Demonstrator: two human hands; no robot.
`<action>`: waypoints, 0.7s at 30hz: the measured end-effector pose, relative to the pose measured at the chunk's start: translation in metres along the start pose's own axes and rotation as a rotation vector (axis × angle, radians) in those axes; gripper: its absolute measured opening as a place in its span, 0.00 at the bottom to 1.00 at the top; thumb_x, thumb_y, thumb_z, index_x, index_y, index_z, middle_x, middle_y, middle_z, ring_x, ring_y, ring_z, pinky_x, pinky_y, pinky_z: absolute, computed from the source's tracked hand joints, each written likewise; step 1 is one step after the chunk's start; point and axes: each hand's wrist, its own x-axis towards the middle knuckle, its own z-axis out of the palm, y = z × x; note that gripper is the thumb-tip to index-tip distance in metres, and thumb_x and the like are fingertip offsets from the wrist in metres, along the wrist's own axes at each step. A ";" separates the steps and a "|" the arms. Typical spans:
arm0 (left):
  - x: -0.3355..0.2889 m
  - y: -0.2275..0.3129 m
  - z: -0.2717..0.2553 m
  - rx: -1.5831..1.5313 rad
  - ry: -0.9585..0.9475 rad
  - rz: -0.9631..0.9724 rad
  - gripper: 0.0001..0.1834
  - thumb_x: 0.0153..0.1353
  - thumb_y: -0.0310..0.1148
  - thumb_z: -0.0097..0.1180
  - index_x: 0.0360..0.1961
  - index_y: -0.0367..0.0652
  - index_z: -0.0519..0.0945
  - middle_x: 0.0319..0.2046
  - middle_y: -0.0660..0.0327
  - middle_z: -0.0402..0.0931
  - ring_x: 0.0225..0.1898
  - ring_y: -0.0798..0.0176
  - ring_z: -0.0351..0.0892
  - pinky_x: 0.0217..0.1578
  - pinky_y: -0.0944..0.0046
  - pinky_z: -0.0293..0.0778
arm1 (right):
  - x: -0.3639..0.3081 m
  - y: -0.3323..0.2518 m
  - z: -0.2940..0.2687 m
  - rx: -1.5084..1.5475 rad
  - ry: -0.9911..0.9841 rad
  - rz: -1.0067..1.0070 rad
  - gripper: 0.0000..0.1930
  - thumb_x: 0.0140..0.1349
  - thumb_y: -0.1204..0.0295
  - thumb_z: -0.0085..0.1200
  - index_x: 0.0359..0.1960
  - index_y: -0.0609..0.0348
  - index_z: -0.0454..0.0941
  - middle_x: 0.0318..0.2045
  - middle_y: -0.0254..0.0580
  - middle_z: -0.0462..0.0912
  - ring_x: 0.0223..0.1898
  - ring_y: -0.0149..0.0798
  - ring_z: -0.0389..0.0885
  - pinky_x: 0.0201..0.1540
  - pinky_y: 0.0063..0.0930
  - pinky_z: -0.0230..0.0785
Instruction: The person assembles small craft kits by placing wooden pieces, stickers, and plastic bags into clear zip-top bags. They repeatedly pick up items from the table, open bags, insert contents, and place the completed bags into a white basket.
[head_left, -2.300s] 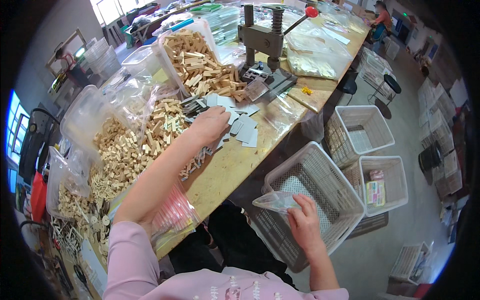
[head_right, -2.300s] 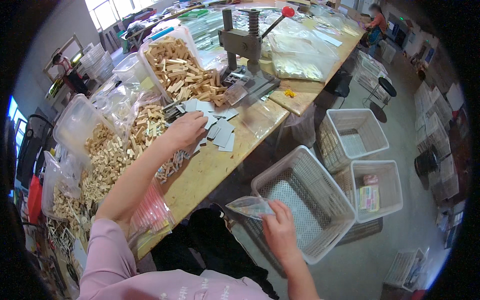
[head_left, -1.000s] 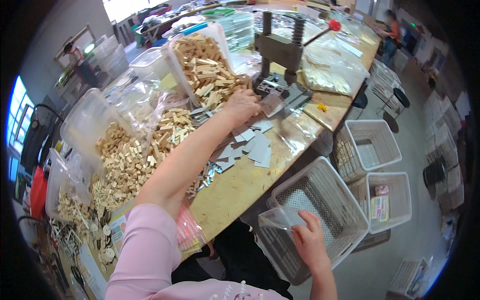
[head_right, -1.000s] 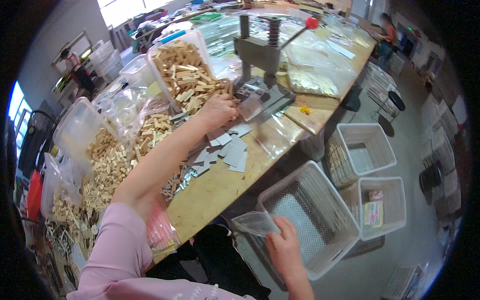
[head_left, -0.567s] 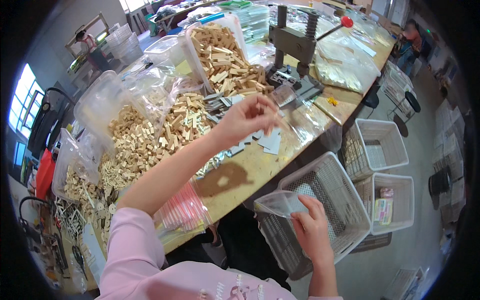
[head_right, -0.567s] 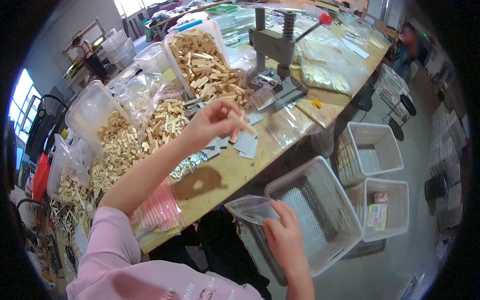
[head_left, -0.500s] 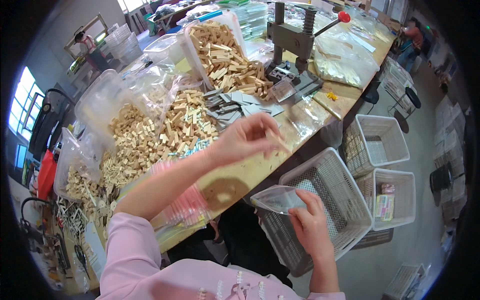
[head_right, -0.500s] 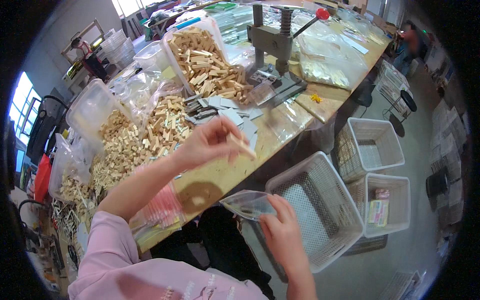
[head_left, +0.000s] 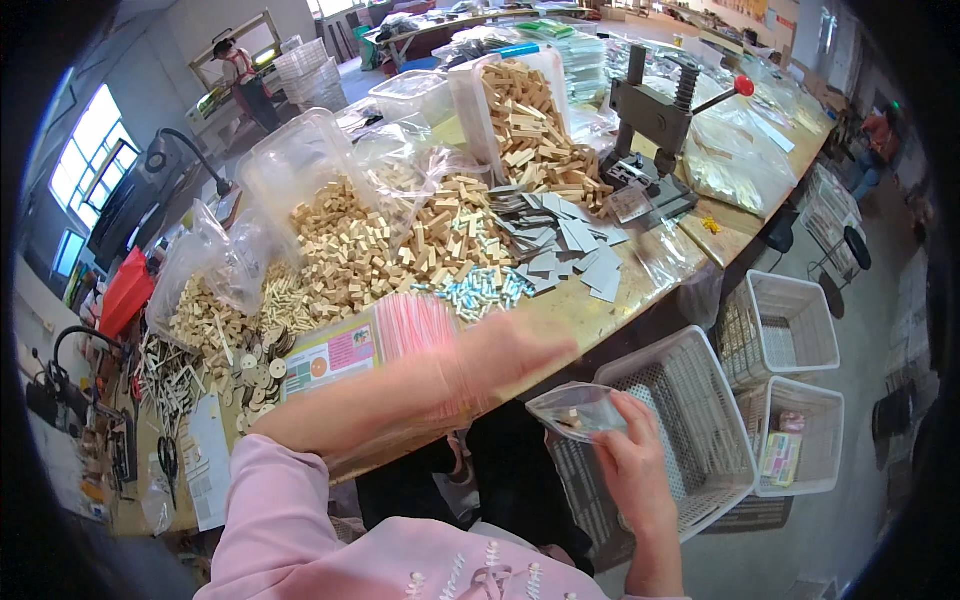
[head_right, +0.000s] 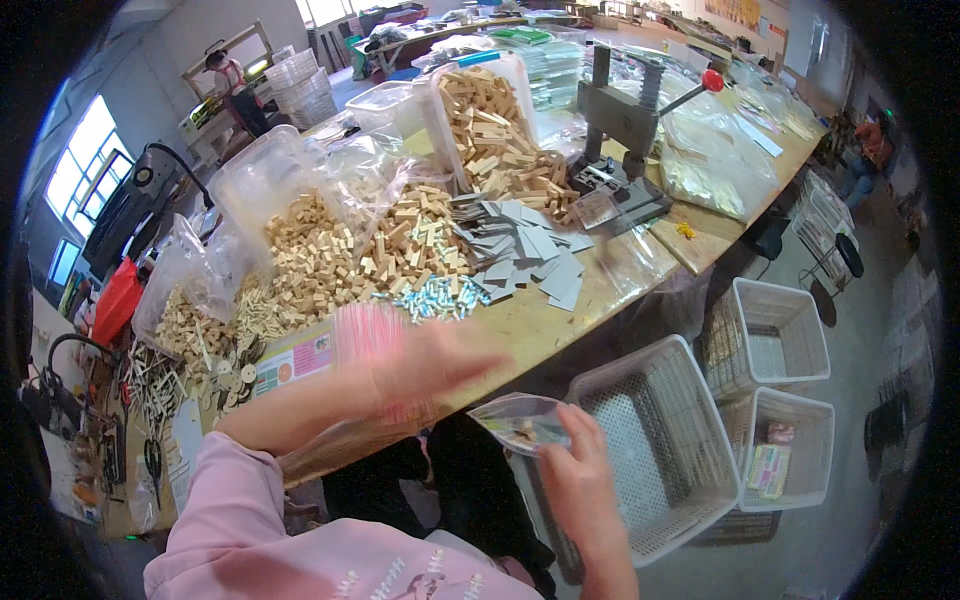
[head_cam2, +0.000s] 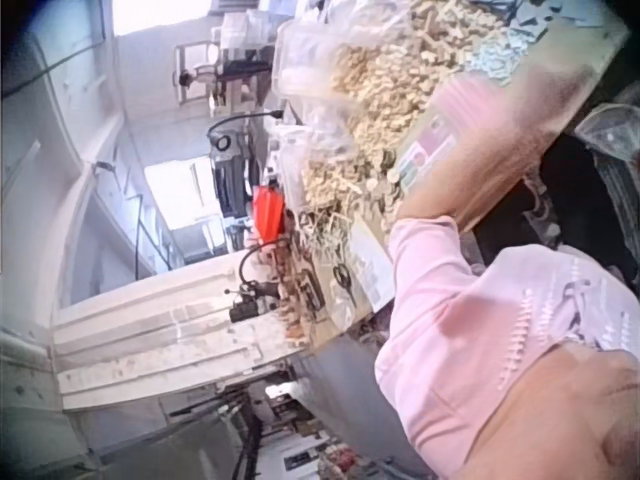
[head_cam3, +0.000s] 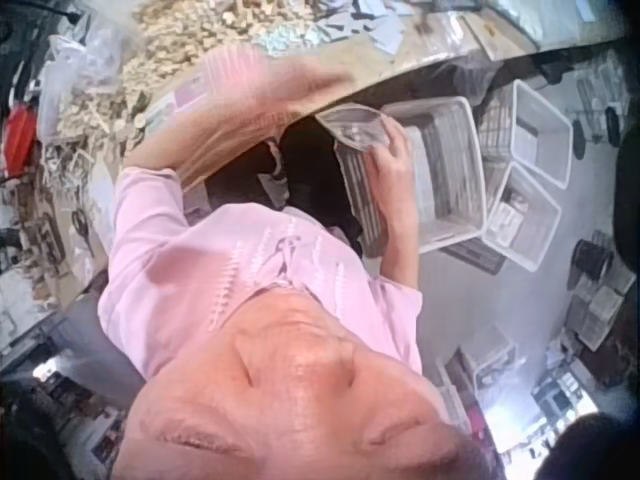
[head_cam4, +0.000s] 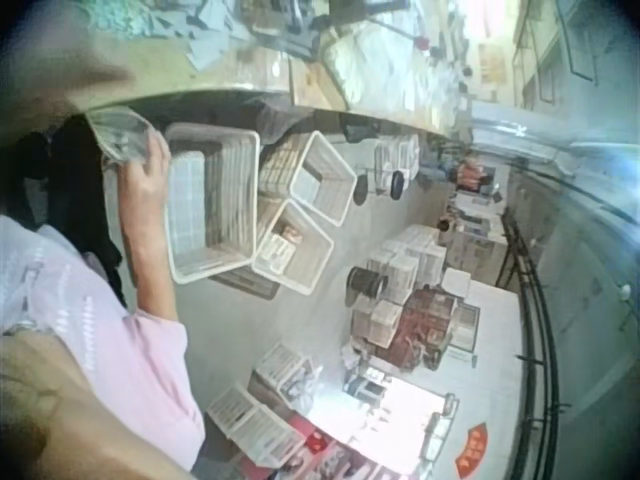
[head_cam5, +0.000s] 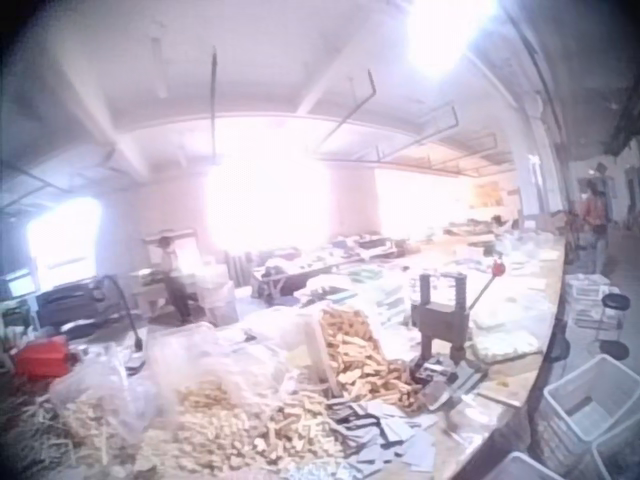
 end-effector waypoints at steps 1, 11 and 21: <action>0.000 -0.027 -0.006 -0.071 0.191 -0.077 0.10 0.59 0.27 0.59 0.43 0.45 0.81 0.37 0.57 0.81 0.40 0.51 0.83 0.41 0.56 0.80 | -0.002 0.000 0.001 -0.001 0.005 0.010 0.08 0.49 0.82 0.65 0.31 0.67 0.80 0.56 0.58 0.77 0.60 0.61 0.73 0.61 0.47 0.69; -0.035 -0.187 -0.044 0.049 0.260 -0.692 0.18 0.60 0.30 0.58 0.52 0.43 0.79 0.49 0.51 0.80 0.51 0.46 0.80 0.55 0.53 0.74 | 0.002 -0.001 0.015 -0.024 -0.023 0.034 0.07 0.50 0.83 0.64 0.31 0.66 0.80 0.56 0.58 0.77 0.59 0.61 0.73 0.60 0.48 0.70; -0.027 -0.223 -0.058 0.244 0.074 -0.636 0.14 0.59 0.33 0.61 0.46 0.44 0.83 0.41 0.53 0.80 0.46 0.49 0.81 0.50 0.54 0.76 | 0.011 0.002 0.022 -0.041 -0.041 0.064 0.07 0.51 0.83 0.64 0.32 0.64 0.81 0.55 0.55 0.78 0.59 0.59 0.74 0.60 0.46 0.69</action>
